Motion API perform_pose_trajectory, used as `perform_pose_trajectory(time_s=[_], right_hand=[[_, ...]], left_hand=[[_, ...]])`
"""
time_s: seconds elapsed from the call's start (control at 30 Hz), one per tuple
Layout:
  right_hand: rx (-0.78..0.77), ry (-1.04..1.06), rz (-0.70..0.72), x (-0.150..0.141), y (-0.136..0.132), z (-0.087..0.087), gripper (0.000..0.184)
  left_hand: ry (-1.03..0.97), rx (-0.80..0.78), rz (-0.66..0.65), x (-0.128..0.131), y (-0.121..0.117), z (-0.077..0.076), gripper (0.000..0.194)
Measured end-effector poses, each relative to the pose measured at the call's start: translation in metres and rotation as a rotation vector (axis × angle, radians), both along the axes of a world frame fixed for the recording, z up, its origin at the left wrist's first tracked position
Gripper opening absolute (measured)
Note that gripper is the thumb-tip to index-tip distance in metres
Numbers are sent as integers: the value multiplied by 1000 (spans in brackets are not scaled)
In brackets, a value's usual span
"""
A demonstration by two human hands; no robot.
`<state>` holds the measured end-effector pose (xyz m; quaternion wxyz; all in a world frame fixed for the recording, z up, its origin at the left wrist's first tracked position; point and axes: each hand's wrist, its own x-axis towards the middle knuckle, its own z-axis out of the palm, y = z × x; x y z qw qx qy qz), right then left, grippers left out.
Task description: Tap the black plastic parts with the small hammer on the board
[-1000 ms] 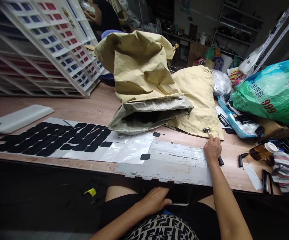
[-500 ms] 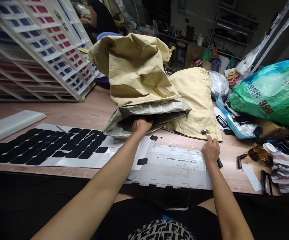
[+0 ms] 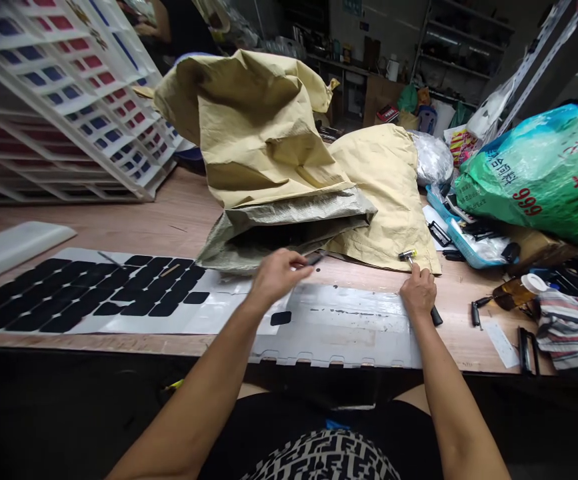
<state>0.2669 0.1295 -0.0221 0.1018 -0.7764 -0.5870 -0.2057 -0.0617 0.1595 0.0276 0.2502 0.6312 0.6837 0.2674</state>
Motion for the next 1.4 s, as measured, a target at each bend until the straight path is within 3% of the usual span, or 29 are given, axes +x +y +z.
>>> perform_pose_trajectory(time_s=[0.13, 0.23, 0.33, 0.53, 0.7, 0.87, 1.0, 1.17, 1.4], right_hand=[[-9, 23, -9, -1, -1, 2, 43], [-19, 38, -12, -2, -3, 3, 44], [-13, 47, -8, -2, -4, 3, 44], [-55, 58, -38, -3, 1, 6, 44], [-145, 315, -20, -4, -5, 28, 45], [-22, 663, 287, -32, -50, 43, 46], [-39, 830, 473, -65, -86, 46, 46], [-79, 864, 573, -85, -101, 39, 46], [-122, 774, 551, -83, -104, 30, 45]], left_hand=[[-134, 0, -382, 50, -24, -23, 14], [-141, 1, -505, 70, -23, -40, 14], [-115, 58, -568, 74, -18, -49, 21], [-94, 134, -579, 71, -13, -54, 17], [-147, 125, -590, 70, -13, -57, 18], [-167, 141, -600, 70, -10, -61, 17], [-200, 116, -575, 71, -8, -63, 18], [-209, 67, -568, 72, -8, -59, 16], [-224, 79, -582, 71, -8, -57, 8]])
